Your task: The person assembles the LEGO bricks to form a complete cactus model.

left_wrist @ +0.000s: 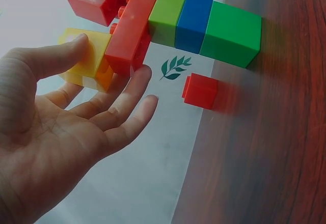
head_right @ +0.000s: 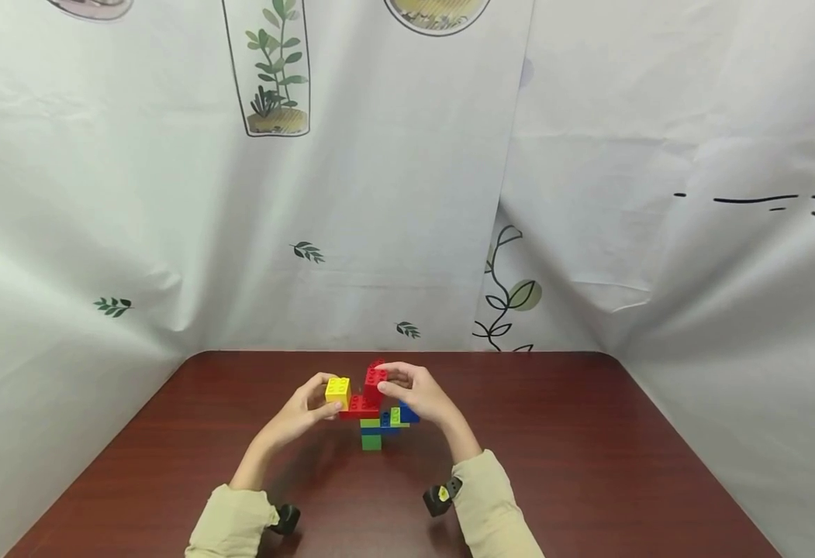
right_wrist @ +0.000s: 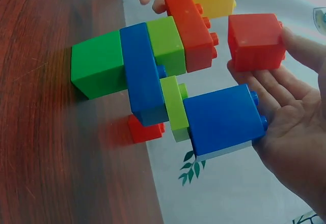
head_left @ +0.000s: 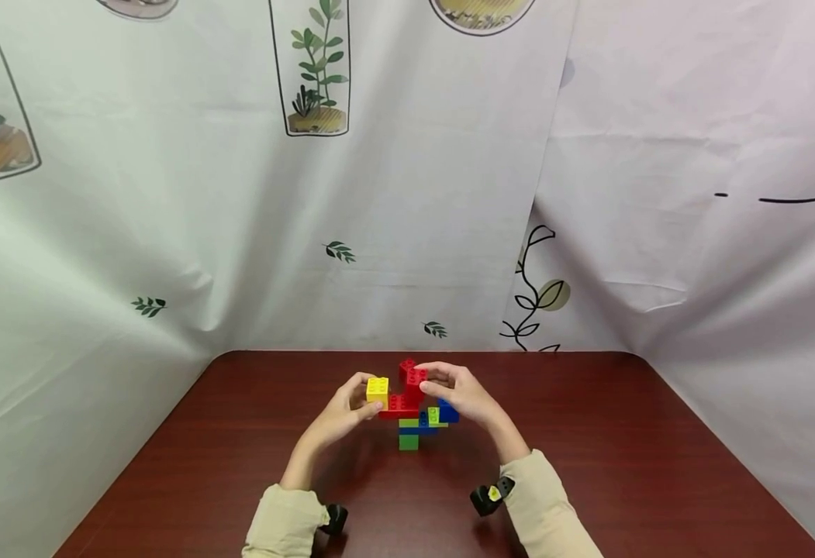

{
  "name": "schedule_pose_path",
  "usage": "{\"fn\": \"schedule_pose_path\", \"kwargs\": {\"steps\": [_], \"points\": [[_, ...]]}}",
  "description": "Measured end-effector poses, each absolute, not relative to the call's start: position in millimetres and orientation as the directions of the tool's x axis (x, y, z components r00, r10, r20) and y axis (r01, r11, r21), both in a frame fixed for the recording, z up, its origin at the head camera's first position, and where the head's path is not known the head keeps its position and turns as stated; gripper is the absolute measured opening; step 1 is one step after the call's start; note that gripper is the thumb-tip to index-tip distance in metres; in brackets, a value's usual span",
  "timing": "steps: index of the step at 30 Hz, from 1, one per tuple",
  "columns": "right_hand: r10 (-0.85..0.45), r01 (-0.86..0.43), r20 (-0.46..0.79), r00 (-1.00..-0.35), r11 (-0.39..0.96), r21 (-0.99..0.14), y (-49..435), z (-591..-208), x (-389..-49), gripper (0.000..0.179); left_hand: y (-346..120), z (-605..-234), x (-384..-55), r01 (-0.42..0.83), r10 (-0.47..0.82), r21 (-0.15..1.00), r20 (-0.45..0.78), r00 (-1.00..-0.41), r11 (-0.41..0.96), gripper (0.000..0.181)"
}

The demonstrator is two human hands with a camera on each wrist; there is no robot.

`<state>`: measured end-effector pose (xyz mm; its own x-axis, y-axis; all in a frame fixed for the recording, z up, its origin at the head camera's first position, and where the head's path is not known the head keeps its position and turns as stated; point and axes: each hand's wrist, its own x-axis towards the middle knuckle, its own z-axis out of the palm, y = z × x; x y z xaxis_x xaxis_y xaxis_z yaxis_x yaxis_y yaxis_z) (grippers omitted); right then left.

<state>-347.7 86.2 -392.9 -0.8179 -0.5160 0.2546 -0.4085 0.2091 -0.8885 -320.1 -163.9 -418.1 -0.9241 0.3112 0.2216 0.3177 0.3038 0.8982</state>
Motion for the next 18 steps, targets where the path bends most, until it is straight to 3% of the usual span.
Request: {"fn": "schedule_pose_path", "kwargs": {"steps": [18], "points": [[-0.58,-0.512,0.287,-0.762,0.269,-0.816,82.1,-395.5,-344.1,0.044,-163.3,-419.7,-321.1,0.328,0.332,0.905,0.231,-0.915,0.272,0.038]]}}
